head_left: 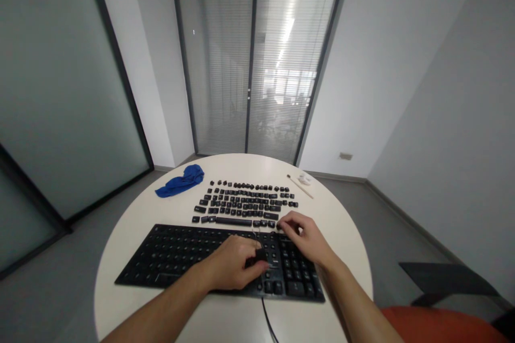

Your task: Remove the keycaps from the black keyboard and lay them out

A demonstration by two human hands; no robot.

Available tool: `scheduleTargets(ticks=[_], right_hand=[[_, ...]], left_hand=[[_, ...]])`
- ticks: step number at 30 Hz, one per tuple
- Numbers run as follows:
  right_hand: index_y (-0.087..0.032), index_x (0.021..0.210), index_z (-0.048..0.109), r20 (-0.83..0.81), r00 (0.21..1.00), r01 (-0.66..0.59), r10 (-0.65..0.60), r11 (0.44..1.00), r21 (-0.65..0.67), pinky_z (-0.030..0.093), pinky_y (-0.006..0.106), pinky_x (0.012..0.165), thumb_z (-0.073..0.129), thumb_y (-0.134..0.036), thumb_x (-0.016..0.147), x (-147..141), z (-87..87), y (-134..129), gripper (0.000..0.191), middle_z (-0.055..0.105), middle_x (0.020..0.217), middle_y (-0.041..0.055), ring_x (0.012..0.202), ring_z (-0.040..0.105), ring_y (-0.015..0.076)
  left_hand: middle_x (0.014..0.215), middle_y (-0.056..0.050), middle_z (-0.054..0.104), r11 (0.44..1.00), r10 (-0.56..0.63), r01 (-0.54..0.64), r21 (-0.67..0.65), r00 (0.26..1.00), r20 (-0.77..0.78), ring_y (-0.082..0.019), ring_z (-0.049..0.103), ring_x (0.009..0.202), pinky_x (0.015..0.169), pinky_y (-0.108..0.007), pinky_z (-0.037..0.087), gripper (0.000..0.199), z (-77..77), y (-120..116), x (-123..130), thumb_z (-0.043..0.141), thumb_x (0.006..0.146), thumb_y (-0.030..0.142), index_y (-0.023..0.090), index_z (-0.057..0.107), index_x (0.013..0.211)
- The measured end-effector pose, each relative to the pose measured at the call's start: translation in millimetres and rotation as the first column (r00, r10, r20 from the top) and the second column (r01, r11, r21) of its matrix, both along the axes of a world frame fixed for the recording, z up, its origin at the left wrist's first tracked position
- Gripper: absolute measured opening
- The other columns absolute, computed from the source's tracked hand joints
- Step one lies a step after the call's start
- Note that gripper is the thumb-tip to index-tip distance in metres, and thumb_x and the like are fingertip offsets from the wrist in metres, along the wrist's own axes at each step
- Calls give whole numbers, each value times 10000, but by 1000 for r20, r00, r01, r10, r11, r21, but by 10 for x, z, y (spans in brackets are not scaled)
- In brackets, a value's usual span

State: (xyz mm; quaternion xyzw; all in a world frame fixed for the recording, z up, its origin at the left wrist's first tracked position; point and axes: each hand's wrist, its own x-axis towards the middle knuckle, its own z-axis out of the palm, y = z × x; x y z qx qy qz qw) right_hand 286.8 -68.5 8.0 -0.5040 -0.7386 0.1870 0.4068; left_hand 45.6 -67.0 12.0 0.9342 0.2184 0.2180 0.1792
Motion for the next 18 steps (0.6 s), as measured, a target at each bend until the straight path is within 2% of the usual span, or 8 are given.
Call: scheduleTargets(ticks=[4,11,15,18], right_hand=[[-198,865,689,55,992,-108,110,993,-37,451,276,649,547,-282,909,-106,15,-66,170,671,766,26,697,588,170],[-200,839,691,119,982,-137,145,988,-71,440,263,624,542,-208,875,-136,-3,-77,153,678,739,15,667,586,161],[-205,815,685,232,959,-165,160,986,4,439,270,661,559,-164,822,-143,41,-108,132,655,730,11,689,585,161],[-204,800,681,293,929,-251,225,967,51,437,289,705,548,-127,775,-167,89,-146,156,642,733,19,729,584,173]], left_hand=[[654,-28,632,995,5,-1,97,999,-39,-152,587,602,560,-267,358,321,40,-50,21,566,892,246,174,520,583],[691,-26,672,985,-68,83,149,992,-102,-157,600,588,525,-272,326,203,122,-183,103,602,854,227,173,571,661],[700,-32,672,984,-53,68,164,994,-90,-161,598,589,528,-267,335,184,49,-147,107,588,863,234,170,588,691],[670,-28,648,992,-39,40,116,999,-15,-147,590,597,561,-250,361,248,-44,-92,103,526,899,205,166,564,657]])
